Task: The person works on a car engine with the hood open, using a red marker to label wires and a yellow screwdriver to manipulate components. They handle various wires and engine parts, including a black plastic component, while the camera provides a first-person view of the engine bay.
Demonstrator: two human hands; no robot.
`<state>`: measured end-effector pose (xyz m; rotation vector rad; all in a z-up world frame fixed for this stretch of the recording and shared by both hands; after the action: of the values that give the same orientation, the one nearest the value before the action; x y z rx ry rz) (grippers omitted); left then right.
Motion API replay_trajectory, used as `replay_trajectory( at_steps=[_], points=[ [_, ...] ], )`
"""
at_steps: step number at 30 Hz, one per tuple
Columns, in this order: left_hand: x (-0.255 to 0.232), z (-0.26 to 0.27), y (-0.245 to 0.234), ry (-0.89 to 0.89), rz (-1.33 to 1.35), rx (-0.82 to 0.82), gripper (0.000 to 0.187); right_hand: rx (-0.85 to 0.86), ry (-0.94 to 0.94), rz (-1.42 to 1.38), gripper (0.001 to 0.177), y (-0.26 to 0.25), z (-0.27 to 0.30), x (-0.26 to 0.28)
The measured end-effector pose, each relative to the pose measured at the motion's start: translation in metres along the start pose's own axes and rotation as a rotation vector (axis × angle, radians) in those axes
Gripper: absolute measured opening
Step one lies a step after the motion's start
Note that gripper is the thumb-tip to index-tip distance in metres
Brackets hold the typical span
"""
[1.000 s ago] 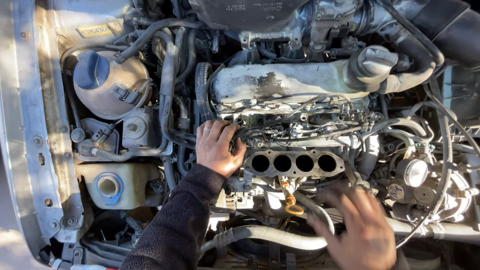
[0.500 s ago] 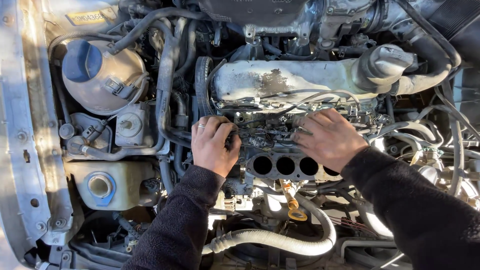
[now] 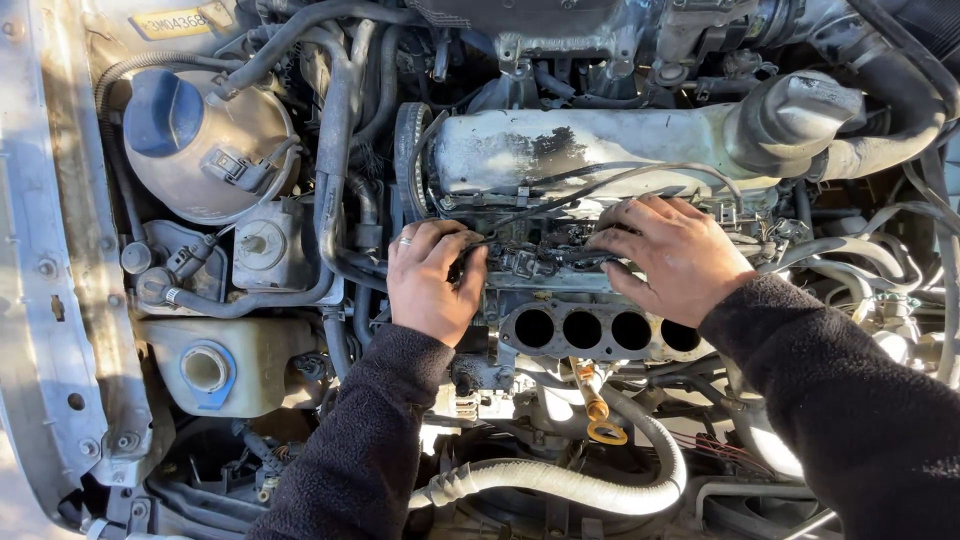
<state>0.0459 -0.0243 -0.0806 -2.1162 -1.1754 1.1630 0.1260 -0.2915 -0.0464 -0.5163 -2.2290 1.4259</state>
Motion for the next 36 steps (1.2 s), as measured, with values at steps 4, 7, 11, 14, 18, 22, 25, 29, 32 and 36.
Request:
replay_trajectory(
  at_steps=[4, 7, 11, 14, 18, 22, 25, 29, 32, 36],
  points=[
    [-0.003, -0.006, 0.001, 0.004, -0.023, 0.01, 0.008, -0.015, -0.017, 0.019, 0.023, -0.001, 0.007, 0.002],
    [-0.001, -0.009, 0.003, -0.02, -0.129, 0.131, 0.011, -0.014, 0.001, -0.027, 0.023, 0.002, 0.019, -0.002],
    [-0.008, -0.014, -0.002, 0.044, -0.193, 0.302, 0.022, 0.019, 0.036, -0.014, 0.023, 0.002, 0.027, -0.001],
    [-0.023, -0.018, -0.006, 0.175, -0.203, 0.411, 0.033, 0.041, 0.048, -0.004, 0.027, 0.002, 0.027, 0.002],
    [-0.031, -0.025, -0.007, 0.389, -0.317, 0.494, 0.035, 0.106, 0.047, 0.01, 0.038, 0.007, 0.031, 0.0],
    [-0.04, -0.023, -0.006, 0.48, -0.329, 0.504, 0.027, 0.148, 0.042, 0.024, 0.041, 0.01, 0.034, -0.003],
    [-0.035, -0.025, -0.002, 0.391, -0.367, 0.57, 0.023, 0.145, -0.003, 0.038, 0.039, 0.015, 0.039, -0.006],
    [-0.032, -0.028, 0.005, 0.377, -0.409, 0.608, 0.031, 0.094, 0.003, -0.018, 0.032, 0.011, 0.038, -0.004],
    [-0.037, -0.031, 0.003, 0.429, -0.404, 0.469, 0.023, 0.052, -0.002, -0.049, 0.029, 0.013, 0.04, -0.004],
    [-0.022, -0.026, 0.01, 0.449, -0.347, 0.49, 0.021, 0.023, -0.015, -0.049, 0.026, 0.013, 0.044, -0.003]
  ],
)
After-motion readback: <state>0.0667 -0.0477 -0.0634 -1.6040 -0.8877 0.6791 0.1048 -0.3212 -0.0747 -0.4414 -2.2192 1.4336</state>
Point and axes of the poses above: each hand's wrist, its own z-axis away from the middle knuckle, its own y-axis out of the palm, x = y × z, the point moved 3 cm from there along -z, towards the middle knuckle, and after that the axes turned 3 degrees about y, right-handed, at the moved point
